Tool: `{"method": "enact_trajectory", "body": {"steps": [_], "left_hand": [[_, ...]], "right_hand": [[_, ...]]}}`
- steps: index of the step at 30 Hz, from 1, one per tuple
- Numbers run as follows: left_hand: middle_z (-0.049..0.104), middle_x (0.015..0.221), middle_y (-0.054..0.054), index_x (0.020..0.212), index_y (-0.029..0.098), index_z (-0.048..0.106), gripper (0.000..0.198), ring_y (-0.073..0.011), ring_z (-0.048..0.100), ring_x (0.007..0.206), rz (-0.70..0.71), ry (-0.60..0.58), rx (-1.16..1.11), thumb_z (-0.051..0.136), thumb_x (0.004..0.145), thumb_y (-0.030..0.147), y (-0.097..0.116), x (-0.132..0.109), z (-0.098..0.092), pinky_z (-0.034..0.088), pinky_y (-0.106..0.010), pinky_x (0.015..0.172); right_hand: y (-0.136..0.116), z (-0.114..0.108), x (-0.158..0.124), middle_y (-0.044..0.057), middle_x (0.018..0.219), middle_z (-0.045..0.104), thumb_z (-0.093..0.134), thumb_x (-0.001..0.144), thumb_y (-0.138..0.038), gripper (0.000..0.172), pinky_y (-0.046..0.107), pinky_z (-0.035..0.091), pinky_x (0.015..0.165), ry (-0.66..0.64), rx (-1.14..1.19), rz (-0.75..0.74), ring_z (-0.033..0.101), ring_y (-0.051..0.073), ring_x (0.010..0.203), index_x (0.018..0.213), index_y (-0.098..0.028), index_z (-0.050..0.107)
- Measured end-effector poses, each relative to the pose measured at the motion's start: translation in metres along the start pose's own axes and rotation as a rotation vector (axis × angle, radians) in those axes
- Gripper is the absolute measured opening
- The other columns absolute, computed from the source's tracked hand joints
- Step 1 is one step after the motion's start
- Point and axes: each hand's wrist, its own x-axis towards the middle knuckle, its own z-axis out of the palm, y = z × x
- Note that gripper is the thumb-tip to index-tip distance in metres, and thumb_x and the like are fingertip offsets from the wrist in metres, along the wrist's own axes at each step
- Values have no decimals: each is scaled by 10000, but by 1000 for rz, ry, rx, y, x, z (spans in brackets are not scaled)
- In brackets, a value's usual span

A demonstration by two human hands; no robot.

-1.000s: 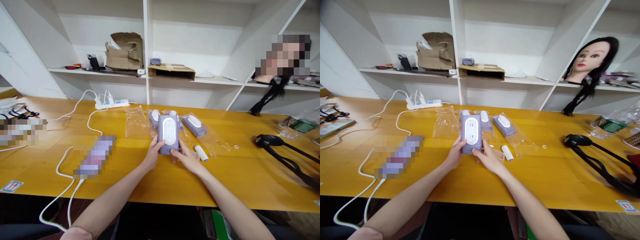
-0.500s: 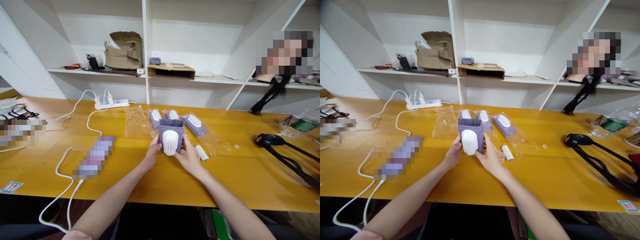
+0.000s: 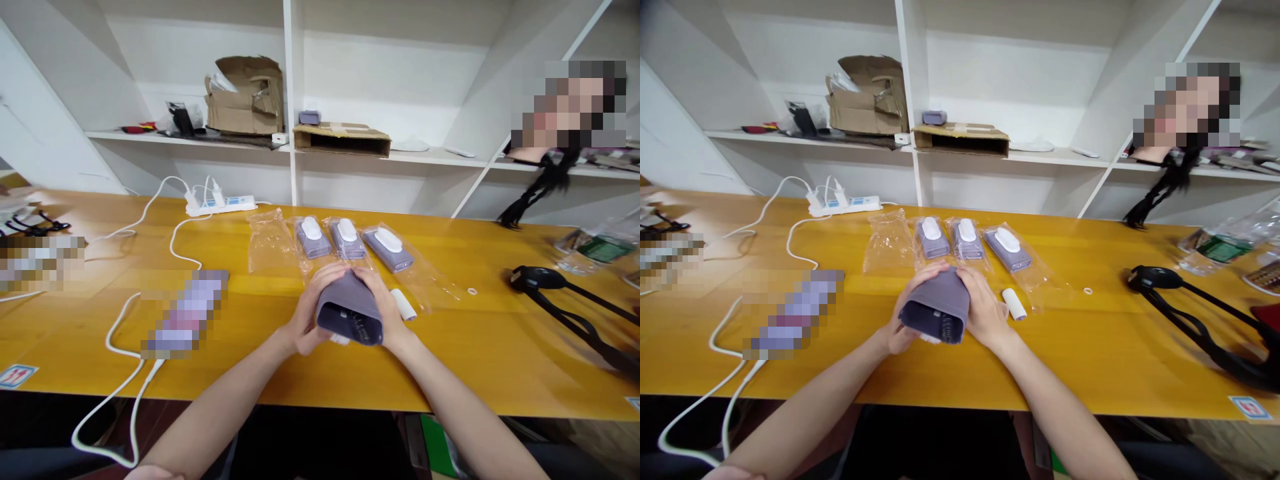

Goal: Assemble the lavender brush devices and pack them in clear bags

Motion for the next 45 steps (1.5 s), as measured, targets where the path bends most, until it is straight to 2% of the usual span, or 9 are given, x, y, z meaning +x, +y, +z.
{"method": "enact_trajectory", "body": {"steps": [7,13,18,21,23,25,34,39,45], "left_hand": [[424,1371,-153,1333,194,402,668,-360,334,1297,-9,-15,-10,467,775,555,8,3,1,182,-573,1072],[471,1350,-144,1248,188,519,606,-351,309,1320,-182,68,-140,495,775,565,18,5,3,179,-517,1088],[618,1149,-111,1034,173,625,401,-304,492,1174,-529,299,-527,579,734,435,17,9,5,366,-422,996],[674,813,-43,814,177,632,241,-210,632,808,-902,494,-706,616,655,357,14,15,-4,505,-321,724],[636,660,-6,751,172,618,194,-154,594,604,-1140,512,-741,632,606,300,12,19,-15,495,-272,566],[631,654,-1,777,163,630,230,-138,576,576,-1231,434,-744,654,574,268,11,23,-24,491,-259,534],[664,846,-6,1174,222,555,603,-105,574,634,-1024,247,-410,684,592,132,3,23,-27,426,-199,567],[674,986,-63,1116,209,624,433,-145,605,743,-1018,108,-542,637,684,190,3,19,-22,446,-238,644],[674,1037,-51,1110,250,631,488,-157,629,793,-1069,87,-681,694,633,168,2,16,-23,469,-236,661]], "right_hand": [[-1,-3,1,115,1266,488,425,886,-189,433,479,437,977,4,12,-14,478,251,1202,1303,-294,375],[0,-11,9,118,1219,508,540,787,-117,459,473,424,966,-12,9,-20,494,256,1163,1209,-269,444],[0,-16,13,89,1227,527,572,673,-51,536,449,382,1002,-98,157,92,488,255,1175,1164,-254,496],[2,-22,14,74,1229,550,605,676,-83,581,413,387,994,-117,233,220,510,245,1152,1218,-254,484],[4,-28,15,70,1244,551,663,697,-169,584,401,385,990,-101,287,301,505,249,1155,1245,-259,481],[6,-34,17,61,1232,561,721,684,-258,595,387,383,982,-84,346,352,500,253,1147,1237,-268,503],[5,-34,21,8,924,560,686,711,-388,431,243,432,658,35,745,583,529,156,779,1119,-288,587],[-2,-27,23,2,928,538,694,688,-339,426,218,426,565,-25,903,756,524,120,674,1093,-279,578],[-4,-27,26,6,920,578,673,691,-365,400,241,447,569,33,897,865,545,132,657,1062,-257,568]]}}
